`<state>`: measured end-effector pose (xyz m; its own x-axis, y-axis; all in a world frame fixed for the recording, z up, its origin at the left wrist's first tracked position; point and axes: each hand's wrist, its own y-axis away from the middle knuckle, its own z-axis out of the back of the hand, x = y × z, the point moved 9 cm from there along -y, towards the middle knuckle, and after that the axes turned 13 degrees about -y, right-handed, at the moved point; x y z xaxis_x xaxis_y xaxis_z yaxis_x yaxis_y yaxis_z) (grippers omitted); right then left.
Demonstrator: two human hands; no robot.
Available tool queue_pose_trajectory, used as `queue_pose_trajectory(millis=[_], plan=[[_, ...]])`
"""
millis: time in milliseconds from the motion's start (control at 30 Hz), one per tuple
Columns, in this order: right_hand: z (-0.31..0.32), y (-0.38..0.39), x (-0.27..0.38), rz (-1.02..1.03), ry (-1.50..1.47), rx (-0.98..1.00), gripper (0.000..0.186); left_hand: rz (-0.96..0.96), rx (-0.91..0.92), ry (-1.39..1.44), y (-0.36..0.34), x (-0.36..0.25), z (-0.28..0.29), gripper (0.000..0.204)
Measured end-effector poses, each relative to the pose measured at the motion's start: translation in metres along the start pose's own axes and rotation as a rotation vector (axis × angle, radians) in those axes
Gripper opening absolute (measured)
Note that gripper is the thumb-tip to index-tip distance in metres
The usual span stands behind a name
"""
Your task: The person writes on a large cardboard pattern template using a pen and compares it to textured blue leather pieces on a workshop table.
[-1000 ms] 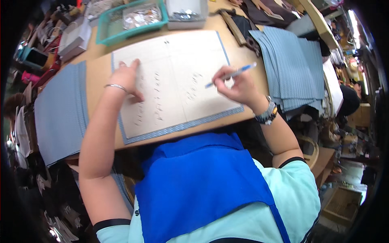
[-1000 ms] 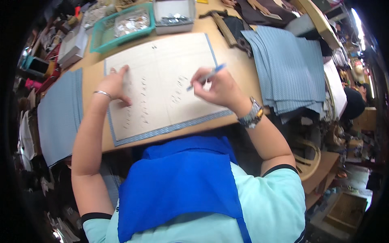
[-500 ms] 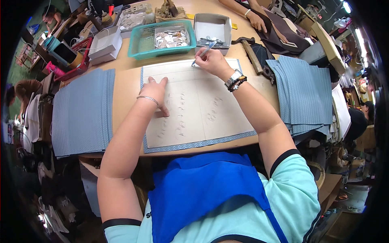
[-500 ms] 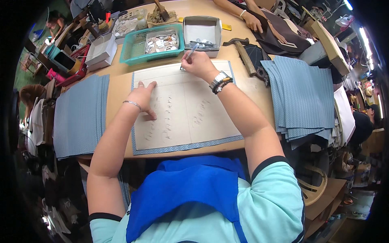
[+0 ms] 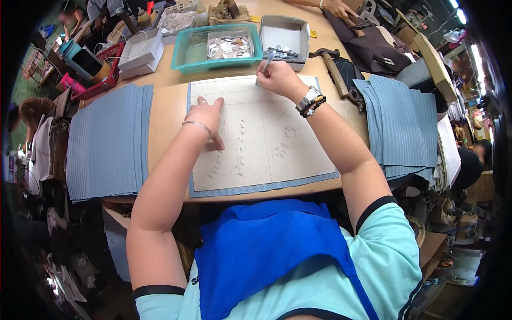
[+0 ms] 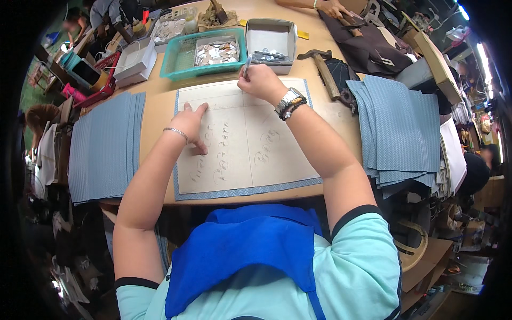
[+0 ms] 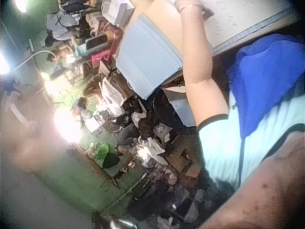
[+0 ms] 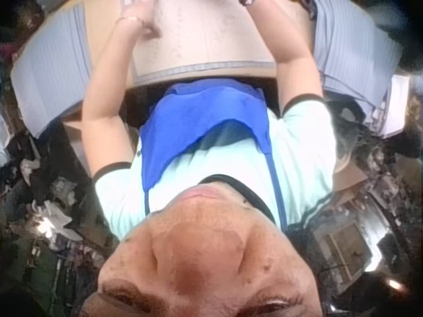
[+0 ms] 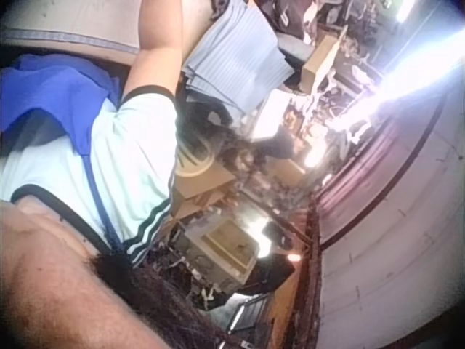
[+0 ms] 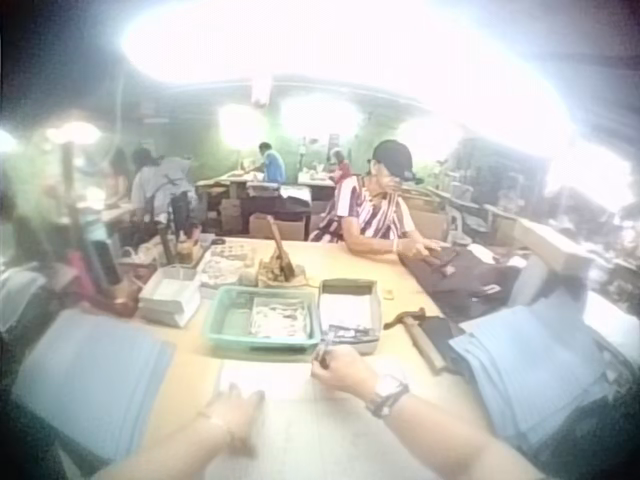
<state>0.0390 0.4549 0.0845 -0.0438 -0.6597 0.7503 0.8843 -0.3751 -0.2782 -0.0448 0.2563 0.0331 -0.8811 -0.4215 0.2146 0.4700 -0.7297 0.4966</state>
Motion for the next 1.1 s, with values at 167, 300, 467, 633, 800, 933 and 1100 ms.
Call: queue_pose_trajectory(millis=[167, 300, 467, 633, 800, 933, 1100], plan=[[0.009, -0.001, 0.005, -0.035, 0.004, -0.032, 0.022, 0.006, 0.018, 0.002, 0.000, 0.001, 0.000, 0.156], [0.014, 0.003, -0.005, -0.077, -0.012, -0.039, 0.022, 0.007, 0.015, -0.008, -0.001, 0.000, 0.000, 0.157], [0.010, 0.004, -0.009, -0.045, -0.003, -0.055, 0.022, -0.002, 0.003, -0.016, -0.001, -0.001, 0.001, 0.156], [0.007, 0.005, -0.006, -0.049, 0.005, -0.013, 0.023, -0.003, 0.005, -0.018, 0.000, 0.000, -0.001, 0.157], [0.008, 0.006, -0.007, -0.040, 0.042, -0.069, 0.025, 0.004, -0.014, -0.031, 0.002, -0.001, 0.003, 0.157], [0.011, 0.012, -0.023, -0.124, -0.020, -0.091, 0.026, 0.003, 0.006, -0.047, 0.008, 0.002, -0.002, 0.153], [0.025, 0.033, -0.057, -0.111, -0.605, -0.374, 0.026, -0.068, -0.096, -0.068, 0.042, -0.001, -0.017, 0.140]])
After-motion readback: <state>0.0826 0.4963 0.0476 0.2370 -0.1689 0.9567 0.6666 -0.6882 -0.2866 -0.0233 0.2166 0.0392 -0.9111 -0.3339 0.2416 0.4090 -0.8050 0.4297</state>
